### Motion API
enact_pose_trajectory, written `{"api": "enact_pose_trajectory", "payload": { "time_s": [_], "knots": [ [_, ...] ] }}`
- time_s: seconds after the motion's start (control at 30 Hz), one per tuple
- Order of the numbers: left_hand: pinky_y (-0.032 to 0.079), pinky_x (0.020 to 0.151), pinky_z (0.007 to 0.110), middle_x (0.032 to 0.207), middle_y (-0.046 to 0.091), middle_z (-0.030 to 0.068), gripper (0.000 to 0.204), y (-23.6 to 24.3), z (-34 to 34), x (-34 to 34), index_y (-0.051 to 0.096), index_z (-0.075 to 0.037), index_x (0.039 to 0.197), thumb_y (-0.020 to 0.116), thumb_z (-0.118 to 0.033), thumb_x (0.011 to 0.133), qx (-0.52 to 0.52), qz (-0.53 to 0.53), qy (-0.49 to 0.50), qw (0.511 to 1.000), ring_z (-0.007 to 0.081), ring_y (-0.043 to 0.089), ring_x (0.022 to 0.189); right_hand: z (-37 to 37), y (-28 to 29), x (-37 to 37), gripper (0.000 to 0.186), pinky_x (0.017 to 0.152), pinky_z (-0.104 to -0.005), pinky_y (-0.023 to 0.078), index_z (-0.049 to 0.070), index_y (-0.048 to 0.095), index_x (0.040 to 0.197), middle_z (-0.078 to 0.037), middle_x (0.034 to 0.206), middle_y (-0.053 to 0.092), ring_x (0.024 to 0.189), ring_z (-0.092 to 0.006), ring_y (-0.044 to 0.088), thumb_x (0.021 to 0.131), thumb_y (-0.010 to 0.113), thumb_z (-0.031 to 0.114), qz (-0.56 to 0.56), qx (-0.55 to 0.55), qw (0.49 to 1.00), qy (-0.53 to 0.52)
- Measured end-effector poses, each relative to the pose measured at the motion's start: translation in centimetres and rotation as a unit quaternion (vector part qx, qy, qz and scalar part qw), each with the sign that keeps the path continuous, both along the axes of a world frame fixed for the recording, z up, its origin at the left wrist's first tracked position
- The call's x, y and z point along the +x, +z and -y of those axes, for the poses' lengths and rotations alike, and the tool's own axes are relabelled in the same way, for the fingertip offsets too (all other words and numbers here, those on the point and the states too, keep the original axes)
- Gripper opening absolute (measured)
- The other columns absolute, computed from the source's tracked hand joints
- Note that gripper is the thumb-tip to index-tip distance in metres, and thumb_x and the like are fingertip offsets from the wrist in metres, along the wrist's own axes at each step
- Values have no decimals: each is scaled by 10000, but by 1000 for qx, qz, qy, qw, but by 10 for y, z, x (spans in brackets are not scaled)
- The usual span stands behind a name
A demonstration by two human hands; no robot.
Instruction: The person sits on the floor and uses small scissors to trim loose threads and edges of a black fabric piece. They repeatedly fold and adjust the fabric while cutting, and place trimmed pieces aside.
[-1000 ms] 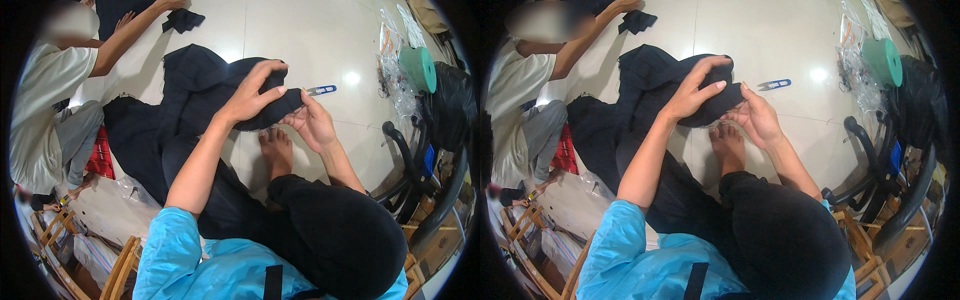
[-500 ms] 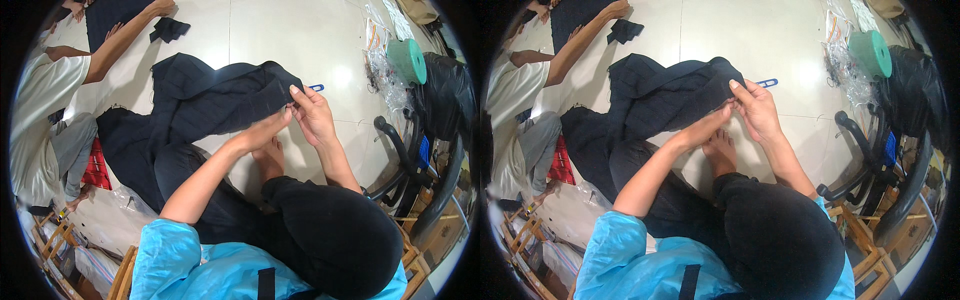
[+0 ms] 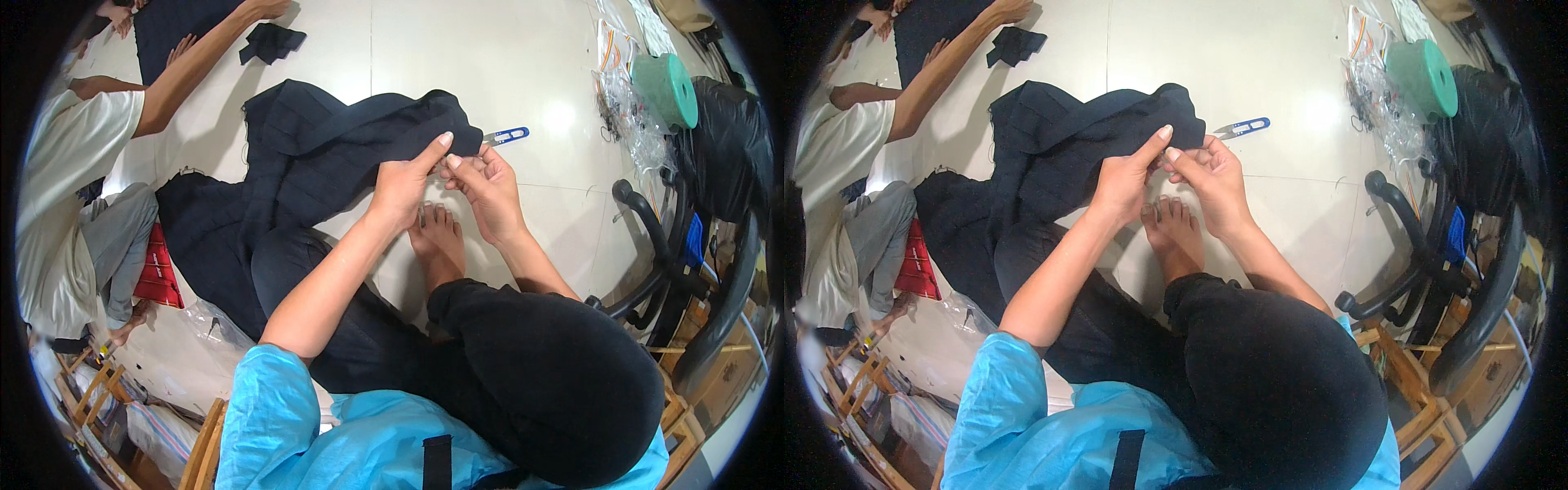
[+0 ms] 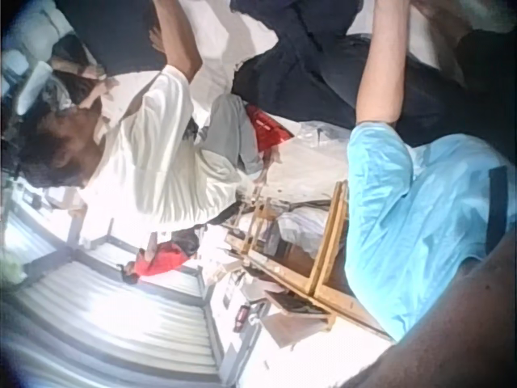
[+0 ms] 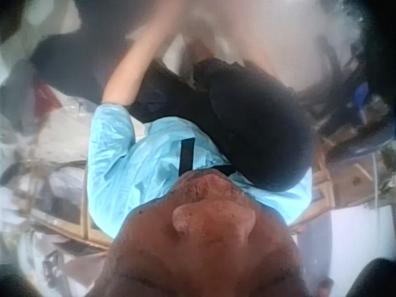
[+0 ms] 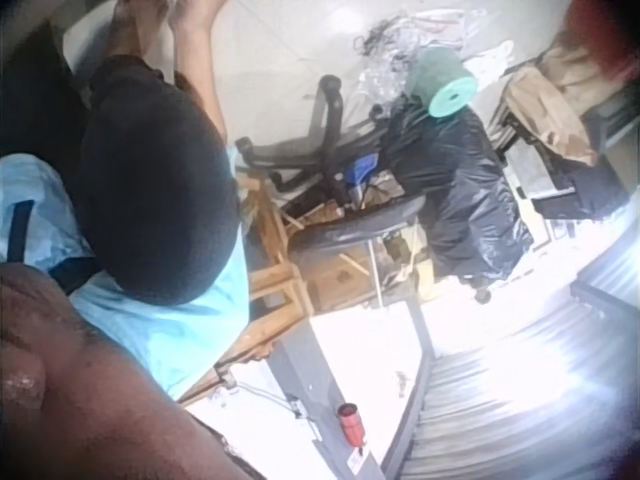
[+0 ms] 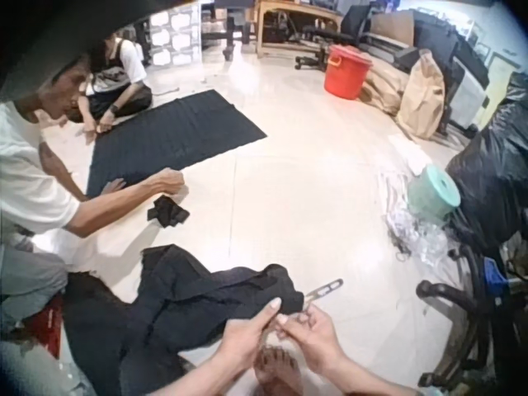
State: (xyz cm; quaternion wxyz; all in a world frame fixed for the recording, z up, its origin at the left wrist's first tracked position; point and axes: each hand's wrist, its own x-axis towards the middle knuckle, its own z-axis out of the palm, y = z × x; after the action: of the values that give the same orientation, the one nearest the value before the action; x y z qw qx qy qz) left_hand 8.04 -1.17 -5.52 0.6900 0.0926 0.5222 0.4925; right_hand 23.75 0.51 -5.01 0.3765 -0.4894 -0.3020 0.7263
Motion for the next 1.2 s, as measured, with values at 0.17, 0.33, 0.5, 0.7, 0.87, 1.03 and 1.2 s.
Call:
{"api": "enact_pose_trajectory", "payload": {
  "time_s": [0.17, 0.33, 0.5, 0.7, 0.87, 1.03, 1.2],
  "knots": [
    [528, 850, 292, 1079, 741, 30, 230, -4, -2, -2, 761, -14, 1109, 824, -184, 968, 47, 0, 23, 999, 113, 657, 975, -4, 1, -4, 288, 846, -320, 556, 34, 580, 1240, -98, 1023, 749, 961, -156, 711, 993, 728, 29, 22, 32, 999, 6],
    [535, 847, 291, 1087, 745, 34, 233, -1, -2, -1, 761, -18, 1123, 836, -158, 952, 35, 5, 23, 999, 117, 665, 962, -4, -1, -4, 268, 837, -306, 552, 28, 584, 1209, -88, 1013, 745, 908, -136, 692, 979, 720, 7, 42, 53, 998, 18],
    [538, 816, 285, 1053, 746, 32, 215, 2, -2, -3, 764, -23, 1104, 828, -167, 957, 4, 9, -5, 1000, 112, 667, 913, 0, -3, -1, 260, 833, -291, 552, 18, 596, 1215, -75, 1013, 734, 895, -123, 680, 987, 719, 25, 28, 48, 998, 32],
    [530, 773, 285, 1000, 738, 19, 182, 1, -2, -1, 775, -30, 1043, 828, -183, 960, 16, 0, 6, 1000, 106, 660, 884, -4, -3, -2, 309, 786, -273, 550, -8, 599, 1230, -73, 1021, 724, 897, -124, 691, 963, 747, 36, 16, 38, 999, -2],
    [523, 742, 285, 972, 730, 7, 184, 0, -4, -2, 774, -35, 1040, 834, -187, 956, -13, -19, 3, 1000, 102, 652, 862, -5, -5, 2, 265, 833, -293, 547, 12, 584, 1236, -67, 1040, 723, 900, -125, 672, 995, 693, 19, 40, 57, 997, 25],
    [520, 731, 280, 948, 724, -1, 176, -2, -5, -1, 779, -38, 1024, 832, -193, 960, 18, -16, 10, 1000, 90, 642, 851, -3, -1, 0, 245, 831, -298, 545, 25, 594, 1227, -52, 1018, 713, 902, -120, 665, 1012, 706, 64, 30, 35, 999, 28],
    [509, 724, 270, 938, 725, 0, 176, 3, -3, 0, 783, -41, 987, 831, -208, 962, 16, -24, -5, 1000, 85, 636, 830, -6, -4, -1, 227, 781, -270, 544, 32, 639, 1163, -41, 993, 723, 866, -102, 672, 1019, 758, 162, 36, 20, 999, -8]
  ]
}}
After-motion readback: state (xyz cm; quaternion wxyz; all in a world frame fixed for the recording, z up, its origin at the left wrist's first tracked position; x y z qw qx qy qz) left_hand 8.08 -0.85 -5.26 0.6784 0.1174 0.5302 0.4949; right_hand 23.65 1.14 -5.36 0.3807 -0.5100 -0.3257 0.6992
